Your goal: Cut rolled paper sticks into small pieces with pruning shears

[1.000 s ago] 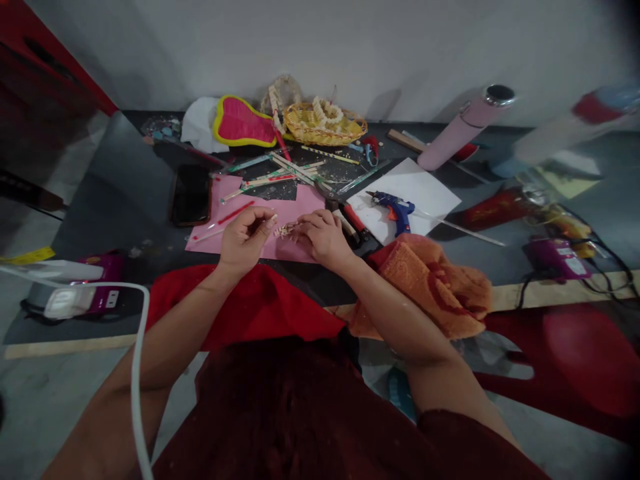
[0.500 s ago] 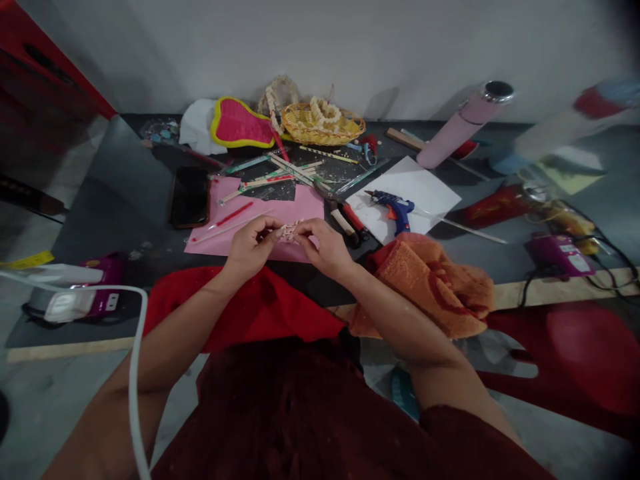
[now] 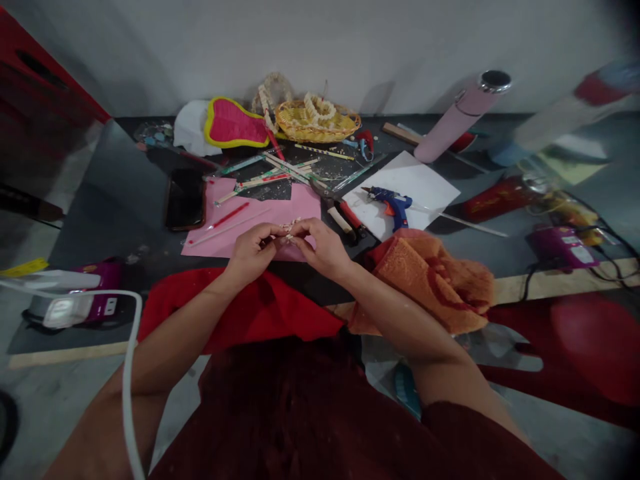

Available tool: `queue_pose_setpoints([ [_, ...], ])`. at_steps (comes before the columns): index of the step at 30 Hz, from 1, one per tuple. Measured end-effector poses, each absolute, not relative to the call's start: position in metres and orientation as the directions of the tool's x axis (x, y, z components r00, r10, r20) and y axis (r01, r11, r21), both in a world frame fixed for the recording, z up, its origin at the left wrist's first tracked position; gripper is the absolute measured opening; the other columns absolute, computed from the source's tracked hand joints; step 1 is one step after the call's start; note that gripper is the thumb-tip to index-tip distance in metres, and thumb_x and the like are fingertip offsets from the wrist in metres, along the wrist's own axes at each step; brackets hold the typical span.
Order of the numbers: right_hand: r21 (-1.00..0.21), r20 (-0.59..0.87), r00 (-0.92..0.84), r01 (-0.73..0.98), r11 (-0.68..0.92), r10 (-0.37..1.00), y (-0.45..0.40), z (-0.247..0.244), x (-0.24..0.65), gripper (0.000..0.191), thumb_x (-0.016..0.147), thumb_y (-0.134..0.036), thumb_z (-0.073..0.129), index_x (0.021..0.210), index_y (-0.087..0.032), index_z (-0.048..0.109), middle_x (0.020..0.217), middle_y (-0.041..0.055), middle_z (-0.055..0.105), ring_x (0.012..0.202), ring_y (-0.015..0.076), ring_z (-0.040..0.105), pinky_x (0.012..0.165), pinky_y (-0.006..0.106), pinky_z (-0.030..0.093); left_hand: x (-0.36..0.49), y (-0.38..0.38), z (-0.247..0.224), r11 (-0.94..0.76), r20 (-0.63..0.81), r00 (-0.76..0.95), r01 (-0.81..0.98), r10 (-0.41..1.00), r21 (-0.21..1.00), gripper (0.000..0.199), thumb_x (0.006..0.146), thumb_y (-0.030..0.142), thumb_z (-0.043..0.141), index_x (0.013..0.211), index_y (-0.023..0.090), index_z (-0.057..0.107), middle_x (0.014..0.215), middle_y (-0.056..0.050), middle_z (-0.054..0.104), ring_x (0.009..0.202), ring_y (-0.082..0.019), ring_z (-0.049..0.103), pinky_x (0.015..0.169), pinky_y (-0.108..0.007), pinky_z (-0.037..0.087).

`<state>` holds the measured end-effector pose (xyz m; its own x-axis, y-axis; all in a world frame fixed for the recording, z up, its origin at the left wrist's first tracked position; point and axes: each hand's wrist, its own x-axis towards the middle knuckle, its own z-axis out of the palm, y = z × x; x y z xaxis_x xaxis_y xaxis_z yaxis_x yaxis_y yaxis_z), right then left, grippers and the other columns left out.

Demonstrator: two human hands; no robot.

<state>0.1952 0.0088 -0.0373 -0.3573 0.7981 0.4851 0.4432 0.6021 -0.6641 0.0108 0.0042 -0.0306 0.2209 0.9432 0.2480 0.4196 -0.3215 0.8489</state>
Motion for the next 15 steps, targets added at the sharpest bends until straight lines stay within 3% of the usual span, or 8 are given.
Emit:
queue_pose_setpoints([
  [15, -0.584, 0.498, -0.426, 0.479, 0.655, 0.756, 0.0116, -0.0324, 0.2000, 0.019, 0.093, -0.034, 0.048, 0.092, -0.021, 0.062, 0.089, 0.0061, 0.067, 0.088, 0.0179, 0.061, 0.081, 0.036, 0.049, 0.0097, -0.0003, -0.0219, -0.328, 0.234, 0.272, 0.383, 0.934, 0.864, 0.019, 0.083, 0.034, 0.059, 0.091, 0.018, 0.068, 0.082, -0.003, 0.070, 0.069, -0.013, 0.061, 0.062, -0.024, 0.047],
])
